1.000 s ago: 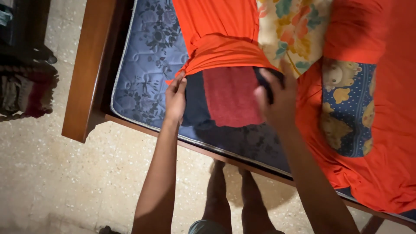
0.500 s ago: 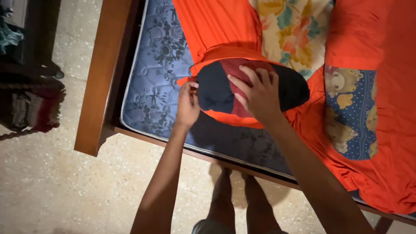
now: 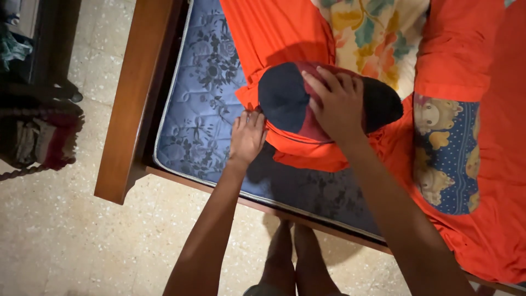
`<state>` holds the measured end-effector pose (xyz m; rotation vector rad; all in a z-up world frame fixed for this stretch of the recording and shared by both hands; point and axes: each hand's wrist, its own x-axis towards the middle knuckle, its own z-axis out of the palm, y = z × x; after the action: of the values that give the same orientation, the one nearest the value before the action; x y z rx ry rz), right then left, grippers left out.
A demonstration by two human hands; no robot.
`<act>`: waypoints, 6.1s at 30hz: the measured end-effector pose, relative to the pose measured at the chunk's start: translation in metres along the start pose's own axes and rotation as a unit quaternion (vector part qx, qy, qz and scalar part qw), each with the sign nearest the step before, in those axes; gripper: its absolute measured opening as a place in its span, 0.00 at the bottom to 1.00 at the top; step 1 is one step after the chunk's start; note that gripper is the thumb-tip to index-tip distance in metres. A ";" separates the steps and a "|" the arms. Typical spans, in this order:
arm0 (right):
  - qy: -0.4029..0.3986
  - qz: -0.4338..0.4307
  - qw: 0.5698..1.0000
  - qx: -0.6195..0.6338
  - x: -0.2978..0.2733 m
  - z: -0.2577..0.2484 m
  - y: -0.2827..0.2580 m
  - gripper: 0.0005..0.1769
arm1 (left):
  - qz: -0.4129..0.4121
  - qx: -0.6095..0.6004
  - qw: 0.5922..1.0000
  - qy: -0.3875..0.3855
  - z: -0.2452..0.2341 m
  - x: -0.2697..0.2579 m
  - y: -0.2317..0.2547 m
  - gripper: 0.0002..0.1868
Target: The person puts a red pillow into an orange pillowcase on a bed, tucks the edges, and ties the drawstring. Then the person puts a blue patterned pillow into another orange pillowcase, tucks the edges, and ties the drawstring.
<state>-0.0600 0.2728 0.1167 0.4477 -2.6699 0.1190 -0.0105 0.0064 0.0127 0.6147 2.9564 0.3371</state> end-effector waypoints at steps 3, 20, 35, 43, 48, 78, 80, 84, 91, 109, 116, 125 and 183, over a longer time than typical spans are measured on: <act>-0.028 0.010 0.999 0.020 0.010 -0.001 0.007 0.34 | 0.016 0.056 0.998 0.001 -0.010 0.005 0.005 0.31; -0.093 0.001 0.993 0.068 0.019 0.003 0.014 0.37 | 0.086 0.016 0.989 0.120 0.026 0.012 -0.020 0.17; -0.112 0.004 0.992 0.057 0.011 -0.015 0.007 0.31 | 0.165 -0.107 0.973 0.118 -0.084 0.006 0.011 0.11; -0.098 0.009 0.994 0.054 0.004 -0.006 0.000 0.28 | 0.167 -0.166 0.967 0.093 -0.103 0.019 0.019 0.14; -0.161 0.023 0.985 0.053 0.003 -0.007 -0.009 0.35 | 0.146 -0.081 0.985 0.035 -0.116 0.019 0.031 0.22; -0.124 -0.018 0.978 0.169 -0.038 -0.042 -0.004 0.15 | 0.194 -0.064 0.972 0.113 -0.165 0.054 0.040 0.10; -0.122 -0.002 0.973 0.198 -0.038 -0.037 -0.005 0.10 | 0.198 -0.064 0.971 0.120 -0.174 0.054 0.045 0.11; -0.143 0.018 0.951 0.273 -0.042 -0.033 -0.004 0.05 | 0.210 -0.088 0.971 0.077 -0.190 0.059 0.064 0.20; -0.234 0.037 0.922 0.307 -0.025 -0.059 0.003 0.09 | 0.296 -0.141 0.945 0.008 -0.148 0.072 0.062 0.13; -0.188 0.049 0.899 0.392 -0.041 -0.106 0.067 0.10 | 0.214 -0.132 0.968 0.003 -0.153 0.059 0.070 0.13; -0.294 0.058 0.858 0.418 -0.044 -0.104 0.084 0.09 | 0.213 -0.226 0.950 -0.042 -0.173 0.054 0.068 0.12; -0.264 0.053 0.871 0.411 -0.072 -0.087 0.105 0.06 | 0.204 -0.240 0.947 -0.065 -0.184 0.042 0.056 0.11; -0.389 0.080 0.810 0.431 -0.055 -0.059 0.081 0.24 | 0.098 -0.265 0.941 -0.188 -0.153 0.011 -0.007 0.15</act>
<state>-0.0156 0.3741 0.1454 0.6272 -3.2953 1.5539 -0.0455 -0.0247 0.1587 0.7868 2.2997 0.8845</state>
